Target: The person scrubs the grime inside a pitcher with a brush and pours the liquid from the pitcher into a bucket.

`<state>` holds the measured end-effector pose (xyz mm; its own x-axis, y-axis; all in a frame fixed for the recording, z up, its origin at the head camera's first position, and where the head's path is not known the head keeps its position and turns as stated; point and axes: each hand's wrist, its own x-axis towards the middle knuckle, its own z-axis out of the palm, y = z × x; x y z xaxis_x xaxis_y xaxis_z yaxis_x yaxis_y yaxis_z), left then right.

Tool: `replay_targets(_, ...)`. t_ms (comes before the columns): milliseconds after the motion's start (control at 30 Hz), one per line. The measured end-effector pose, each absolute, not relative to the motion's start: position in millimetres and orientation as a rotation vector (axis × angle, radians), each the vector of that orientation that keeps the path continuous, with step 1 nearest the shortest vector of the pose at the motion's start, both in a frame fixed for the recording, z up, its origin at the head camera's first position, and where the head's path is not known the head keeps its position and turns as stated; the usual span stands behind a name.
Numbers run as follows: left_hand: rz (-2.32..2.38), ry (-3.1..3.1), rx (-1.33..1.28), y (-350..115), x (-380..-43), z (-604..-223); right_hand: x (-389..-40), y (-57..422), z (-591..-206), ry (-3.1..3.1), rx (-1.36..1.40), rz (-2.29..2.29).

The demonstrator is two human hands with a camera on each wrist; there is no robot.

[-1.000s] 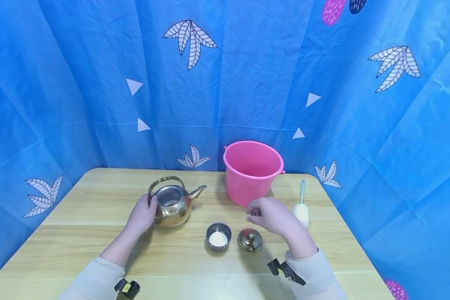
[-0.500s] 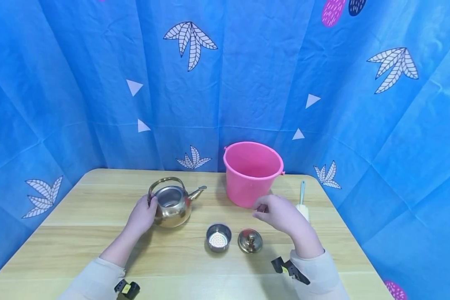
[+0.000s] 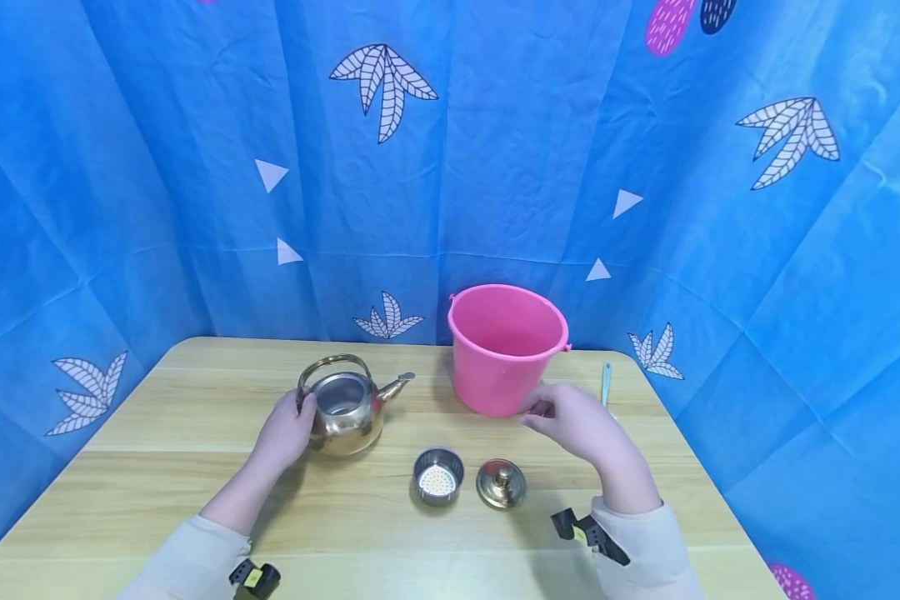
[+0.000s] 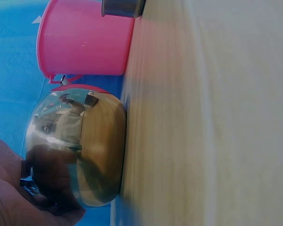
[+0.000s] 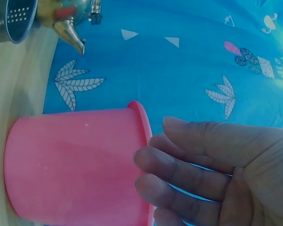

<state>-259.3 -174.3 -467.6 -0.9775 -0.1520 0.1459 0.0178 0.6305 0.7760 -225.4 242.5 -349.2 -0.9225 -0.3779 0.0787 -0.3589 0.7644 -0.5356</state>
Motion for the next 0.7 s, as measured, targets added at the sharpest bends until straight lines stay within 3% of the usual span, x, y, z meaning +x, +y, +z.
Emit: replay_targets(700, -1.267, -2.659, 0.109, -174.0, -259.6, -466.0, -236.0, 265.8, -347.9, 3.062, -0.533, -0.873)
